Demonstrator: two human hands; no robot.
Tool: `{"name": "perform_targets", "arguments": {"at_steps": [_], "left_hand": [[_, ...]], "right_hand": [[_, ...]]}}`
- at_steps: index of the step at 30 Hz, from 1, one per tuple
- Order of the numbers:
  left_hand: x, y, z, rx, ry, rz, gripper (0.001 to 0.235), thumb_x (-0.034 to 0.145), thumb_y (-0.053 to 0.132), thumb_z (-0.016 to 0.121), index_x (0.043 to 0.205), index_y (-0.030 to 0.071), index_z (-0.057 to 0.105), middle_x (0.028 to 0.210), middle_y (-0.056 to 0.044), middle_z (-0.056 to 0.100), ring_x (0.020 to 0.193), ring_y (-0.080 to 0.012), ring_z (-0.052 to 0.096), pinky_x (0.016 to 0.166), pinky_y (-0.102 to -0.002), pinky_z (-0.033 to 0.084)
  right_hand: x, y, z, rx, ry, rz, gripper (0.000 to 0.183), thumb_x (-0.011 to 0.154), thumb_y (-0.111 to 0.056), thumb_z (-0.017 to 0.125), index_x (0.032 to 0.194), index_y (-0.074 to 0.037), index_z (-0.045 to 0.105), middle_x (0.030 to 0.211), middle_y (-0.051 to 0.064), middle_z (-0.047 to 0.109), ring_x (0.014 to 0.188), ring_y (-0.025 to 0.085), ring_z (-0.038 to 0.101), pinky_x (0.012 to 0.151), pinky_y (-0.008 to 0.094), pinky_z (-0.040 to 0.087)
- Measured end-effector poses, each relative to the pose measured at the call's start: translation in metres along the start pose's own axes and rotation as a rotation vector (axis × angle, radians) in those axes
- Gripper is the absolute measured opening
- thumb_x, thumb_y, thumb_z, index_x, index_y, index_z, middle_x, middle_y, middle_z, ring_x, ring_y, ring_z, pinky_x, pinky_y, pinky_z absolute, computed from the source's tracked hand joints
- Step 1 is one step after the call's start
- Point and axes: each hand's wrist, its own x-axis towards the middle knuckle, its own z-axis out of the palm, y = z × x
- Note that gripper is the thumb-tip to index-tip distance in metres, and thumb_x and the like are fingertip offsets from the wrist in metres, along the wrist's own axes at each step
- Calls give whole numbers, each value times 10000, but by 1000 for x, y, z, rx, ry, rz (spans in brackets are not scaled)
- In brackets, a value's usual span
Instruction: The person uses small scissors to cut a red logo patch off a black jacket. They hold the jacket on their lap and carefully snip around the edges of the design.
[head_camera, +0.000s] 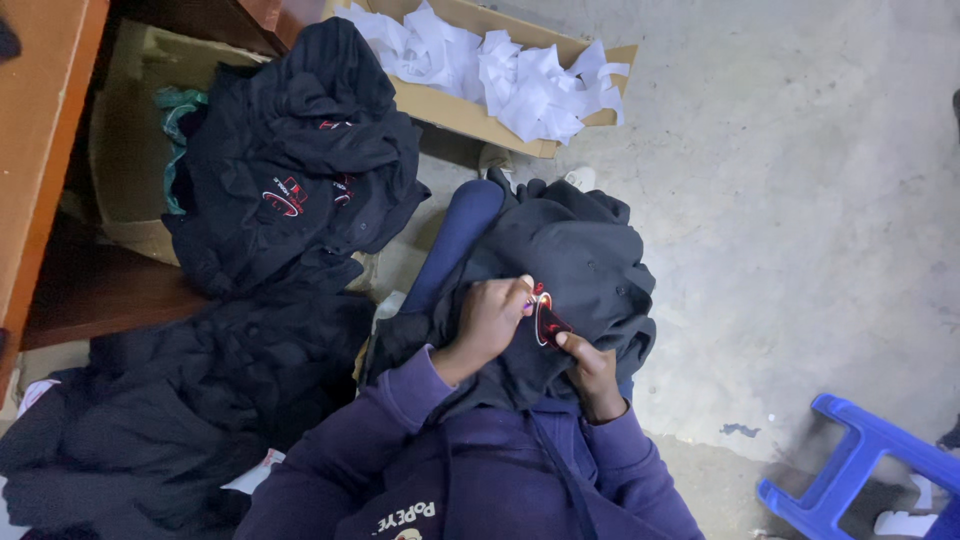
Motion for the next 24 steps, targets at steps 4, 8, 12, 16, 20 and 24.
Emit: {"name": "perform_targets", "arguments": {"at_steps": [4,8,12,16,20,24], "left_hand": [[2,-19,-1,-618,-15,-67,531,1113,353,455,764,39,703,530,-49,586,405,-88,501,396,-209,381],[-17,24,-16,-66,-66,616,486,1069,418,541,1193,-48,604,1164,-315,641,1108,-472,627,1009,-571,445],[-56,66,-22,-59,-530,858,327,1011,212,694,1047,-109,641,1049,-360,679,1034,-558,672,910,-639,539],[-38,-19,-30,-367,-731,340,283,1062,364,663,1046,82,674,931,-99,809,867,-228,795,737,-334,601],[-16,-13,-151,-133,124,41,380,1108,378,435,1436,188,459,927,-114,607,667,-282,616,616,-347,453],[-47,32,-297,1206,1002,284,630,959,123,788,1535,125,532,941,-129,657,828,-363,586,717,-545,389]], "right_hand": [[1,4,-5,166,10,98,414,712,78,684,1124,118,684,955,261,747,874,439,768,879,591,609],[14,13,-22,374,64,312,356,837,-105,640,1124,91,720,1015,319,761,927,449,777,840,601,618],[16,20,-40,472,291,351,424,991,-299,659,1146,87,736,1098,308,774,1012,401,782,931,533,630],[22,-44,51,305,284,408,365,996,-263,680,1156,62,725,1106,276,770,998,389,777,949,523,610],[-21,-124,139,-744,190,589,578,880,-295,731,1339,56,712,1151,257,725,1097,264,684,921,421,529],[2,-101,25,-1372,75,478,768,847,-503,764,1382,43,696,1392,303,690,1371,407,594,1127,511,425]]}}
